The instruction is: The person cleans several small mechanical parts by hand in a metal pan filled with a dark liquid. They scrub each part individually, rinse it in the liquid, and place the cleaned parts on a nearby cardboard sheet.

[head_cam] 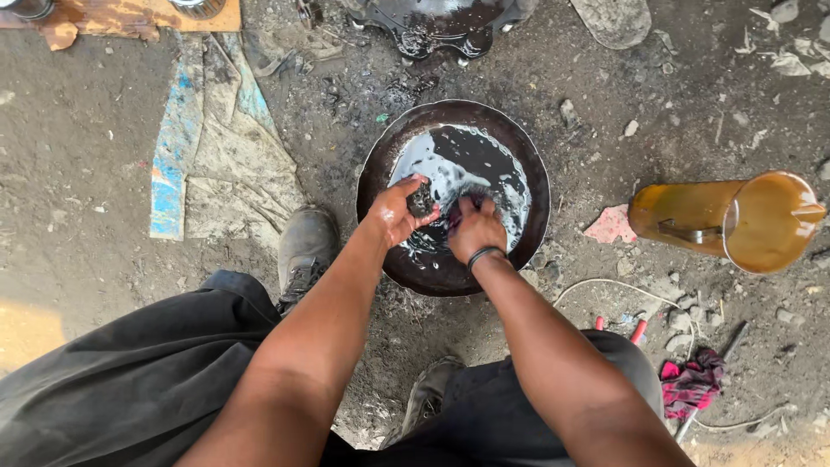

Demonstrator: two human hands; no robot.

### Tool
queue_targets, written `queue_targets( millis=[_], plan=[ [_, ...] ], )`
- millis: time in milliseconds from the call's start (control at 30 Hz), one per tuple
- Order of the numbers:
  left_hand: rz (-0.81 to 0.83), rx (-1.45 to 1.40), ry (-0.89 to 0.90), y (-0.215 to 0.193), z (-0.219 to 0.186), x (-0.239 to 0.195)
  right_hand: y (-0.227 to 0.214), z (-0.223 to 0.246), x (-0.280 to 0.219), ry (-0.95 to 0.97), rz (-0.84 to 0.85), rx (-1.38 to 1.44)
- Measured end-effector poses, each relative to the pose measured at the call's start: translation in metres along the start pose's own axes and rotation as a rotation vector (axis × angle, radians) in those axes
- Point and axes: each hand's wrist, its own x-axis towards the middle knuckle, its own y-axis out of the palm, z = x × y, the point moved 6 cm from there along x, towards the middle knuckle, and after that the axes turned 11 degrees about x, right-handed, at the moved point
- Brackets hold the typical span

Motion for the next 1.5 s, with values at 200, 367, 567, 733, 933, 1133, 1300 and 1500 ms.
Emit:
queue_targets(
  millis=[200, 367, 567, 733, 933, 1133, 1300, 1500],
  plan=[
    [-0.234, 0.189, -0.058, -0.024, 0.018, 0.012, 0.016, 0.008, 0.003, -0.284, 0.032, 0.047],
    [-0.312, 0.207, -0.020, -0.035, 0.031, 0.040, -0.028, 0.033, 0.010, -0.119, 0.018, 0.536],
    [-0.085, -0.043, -0.118, 0.023, 0.060, 0.051, -0.072, 0.086, -0.034, -0.424, -0.412, 0.137],
    [-0.123, 0.384, -0.100, 0.065, 0.064, 0.020, -0.056, -0.004, 0.010, 0.017, -0.284, 0.398],
    [0.081, 0.496, -0.083, 0.088, 0.064, 0.002, -0.045, -0.075, 0.039, 0.225, -0.362, 0.394],
    [0.084, 0.260, -0.108, 0.056, 0.037, 0.018, -0.034, -0.045, 0.010, 0.120, -0.152, 0.067],
    [-0.015, 0.070, -0.092, 0.039, 0.020, 0.017, -0.018, -0.007, -0.017, -0.009, 0.073, -0.167],
    [-0.005, 0.203, -0.137, 0.029, 0.013, 0.013, -0.032, -0.002, -0.010, -0.013, -0.150, -0.029]
  ],
)
